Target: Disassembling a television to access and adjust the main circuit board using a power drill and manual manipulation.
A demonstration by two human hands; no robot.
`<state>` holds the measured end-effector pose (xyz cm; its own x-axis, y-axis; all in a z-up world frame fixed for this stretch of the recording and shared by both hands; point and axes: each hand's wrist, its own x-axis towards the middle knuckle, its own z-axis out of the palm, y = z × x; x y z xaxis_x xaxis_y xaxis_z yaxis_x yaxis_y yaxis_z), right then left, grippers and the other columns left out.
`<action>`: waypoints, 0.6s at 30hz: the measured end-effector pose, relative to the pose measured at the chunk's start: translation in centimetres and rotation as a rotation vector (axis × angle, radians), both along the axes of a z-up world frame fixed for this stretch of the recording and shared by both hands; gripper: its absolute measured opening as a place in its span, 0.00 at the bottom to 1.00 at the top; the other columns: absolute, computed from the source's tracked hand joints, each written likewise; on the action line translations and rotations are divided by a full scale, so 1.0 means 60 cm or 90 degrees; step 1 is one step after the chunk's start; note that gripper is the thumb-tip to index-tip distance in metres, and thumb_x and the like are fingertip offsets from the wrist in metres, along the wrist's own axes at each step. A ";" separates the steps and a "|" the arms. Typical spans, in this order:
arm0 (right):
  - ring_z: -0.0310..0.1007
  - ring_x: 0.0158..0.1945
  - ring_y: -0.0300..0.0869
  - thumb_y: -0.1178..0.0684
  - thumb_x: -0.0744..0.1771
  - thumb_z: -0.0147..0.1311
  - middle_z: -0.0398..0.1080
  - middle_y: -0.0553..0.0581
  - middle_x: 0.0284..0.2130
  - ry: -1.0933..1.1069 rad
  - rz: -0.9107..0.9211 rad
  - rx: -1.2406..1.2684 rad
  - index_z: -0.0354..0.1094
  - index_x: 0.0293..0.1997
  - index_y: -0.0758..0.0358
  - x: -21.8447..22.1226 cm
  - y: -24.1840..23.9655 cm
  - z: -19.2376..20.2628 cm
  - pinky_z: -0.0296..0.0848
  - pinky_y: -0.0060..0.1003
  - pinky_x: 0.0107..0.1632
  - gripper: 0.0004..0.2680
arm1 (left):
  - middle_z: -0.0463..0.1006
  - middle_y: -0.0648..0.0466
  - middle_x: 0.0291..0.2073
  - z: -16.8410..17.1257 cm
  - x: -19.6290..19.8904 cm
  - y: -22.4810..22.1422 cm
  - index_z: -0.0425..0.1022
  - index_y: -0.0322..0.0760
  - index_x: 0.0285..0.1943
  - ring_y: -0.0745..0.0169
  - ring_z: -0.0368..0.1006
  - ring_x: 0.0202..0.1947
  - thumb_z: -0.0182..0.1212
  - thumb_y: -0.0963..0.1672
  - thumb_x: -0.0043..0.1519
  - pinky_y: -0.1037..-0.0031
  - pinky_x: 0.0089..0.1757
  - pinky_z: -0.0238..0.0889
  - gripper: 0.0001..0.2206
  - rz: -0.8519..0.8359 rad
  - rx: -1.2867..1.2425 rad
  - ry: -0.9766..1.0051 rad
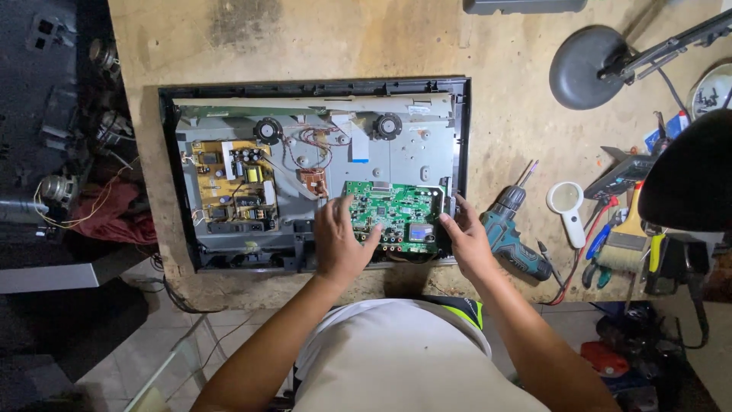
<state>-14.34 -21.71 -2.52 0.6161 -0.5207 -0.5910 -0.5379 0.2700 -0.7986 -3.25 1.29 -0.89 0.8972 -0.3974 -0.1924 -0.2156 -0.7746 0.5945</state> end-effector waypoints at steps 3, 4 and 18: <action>0.69 0.40 0.40 0.54 0.67 0.64 0.69 0.58 0.37 0.024 -0.032 -0.001 0.57 0.68 0.71 -0.017 -0.001 -0.024 0.72 0.32 0.42 0.24 | 0.72 0.42 0.52 0.003 -0.006 0.008 0.65 0.33 0.68 0.42 0.72 0.51 0.64 0.47 0.59 0.54 0.49 0.67 0.28 0.090 -0.004 0.137; 0.69 0.40 0.40 0.54 0.67 0.64 0.69 0.58 0.37 0.023 -0.031 0.001 0.57 0.68 0.71 -0.018 -0.002 -0.026 0.72 0.32 0.42 0.24 | 0.72 0.42 0.52 0.022 0.005 0.005 0.65 0.33 0.68 0.42 0.72 0.51 0.64 0.47 0.59 0.54 0.49 0.67 0.28 0.091 -0.003 0.136; 0.70 0.57 0.69 0.51 0.70 0.60 0.69 0.80 0.53 0.042 0.075 -0.107 0.58 0.69 0.73 0.063 -0.005 0.021 0.73 0.61 0.55 0.22 | 0.79 0.43 0.57 0.099 0.079 0.010 0.75 0.39 0.67 0.42 0.74 0.59 0.48 0.48 0.66 0.54 0.56 0.67 0.22 0.262 -0.055 0.401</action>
